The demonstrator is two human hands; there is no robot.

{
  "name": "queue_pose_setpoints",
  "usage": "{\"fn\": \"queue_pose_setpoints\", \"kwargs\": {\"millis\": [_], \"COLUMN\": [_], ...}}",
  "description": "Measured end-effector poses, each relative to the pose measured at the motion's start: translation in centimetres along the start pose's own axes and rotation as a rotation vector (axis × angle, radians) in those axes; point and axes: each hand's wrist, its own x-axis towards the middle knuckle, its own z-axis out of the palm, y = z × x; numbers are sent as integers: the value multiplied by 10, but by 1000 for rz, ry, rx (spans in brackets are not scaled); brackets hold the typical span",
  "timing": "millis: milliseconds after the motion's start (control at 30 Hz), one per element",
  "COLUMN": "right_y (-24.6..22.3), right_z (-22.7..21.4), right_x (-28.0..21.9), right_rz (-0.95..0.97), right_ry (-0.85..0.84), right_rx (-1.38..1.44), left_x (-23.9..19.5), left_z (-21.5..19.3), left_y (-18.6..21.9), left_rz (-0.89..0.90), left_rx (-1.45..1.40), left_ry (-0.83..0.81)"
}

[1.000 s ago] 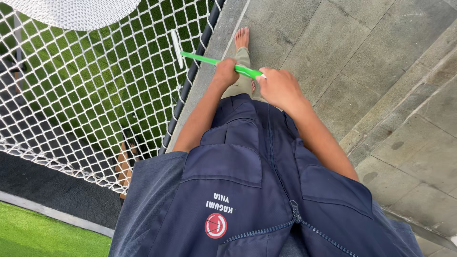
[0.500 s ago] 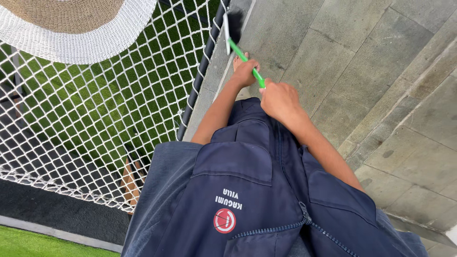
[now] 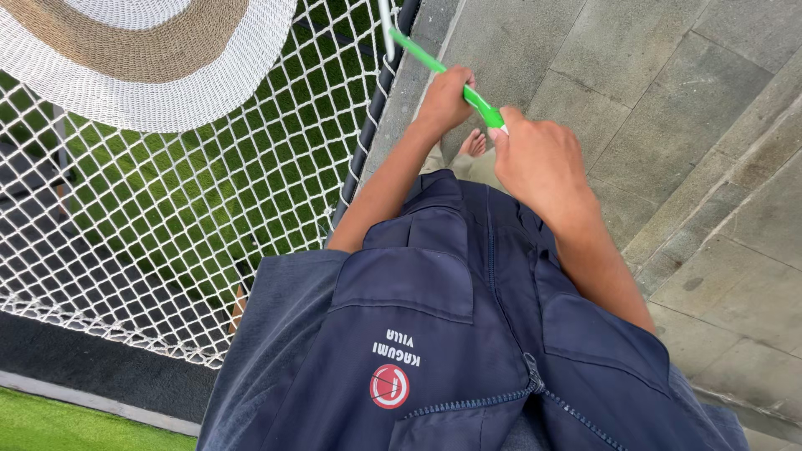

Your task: The person sweeps the stone-tiled floor of a balcony using a broom, moving around a folding chair and a small table.

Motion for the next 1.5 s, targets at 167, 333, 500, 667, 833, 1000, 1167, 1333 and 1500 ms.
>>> {"fn": "queue_pose_setpoints", "kwargs": {"millis": [167,333,500,667,833,1000,1167,1333,1500], "right_y": [13,59,106,142,160,165,197,211,212], "right_z": [44,69,28,-65,-136,-104,-73,-93,-162], "right_x": [32,70,119,137,134,171,203,226,242], "right_rz": [-14,-82,-162,-152,-124,-38,-144,-212,-209], "right_ry": [90,-109,-247,-155,-22,2,-91,-231,-130], "right_rx": [-66,74,215,112,5,-76,21,132,186], "left_x": [56,9,-3,87,216,283,229,179,238], "left_z": [30,50,37,52,83,114,139,102,88], "left_y": [-24,-65,-61,0,53,32,-21,-33,13], "left_rz": [150,-61,-507,-531,-110,92,-50,-458,-520], "left_rx": [-39,-46,206,303,44,-130,-22,292,262], "left_ry": [-99,-224,-423,-325,11,-107,-216,-359,-108]}}
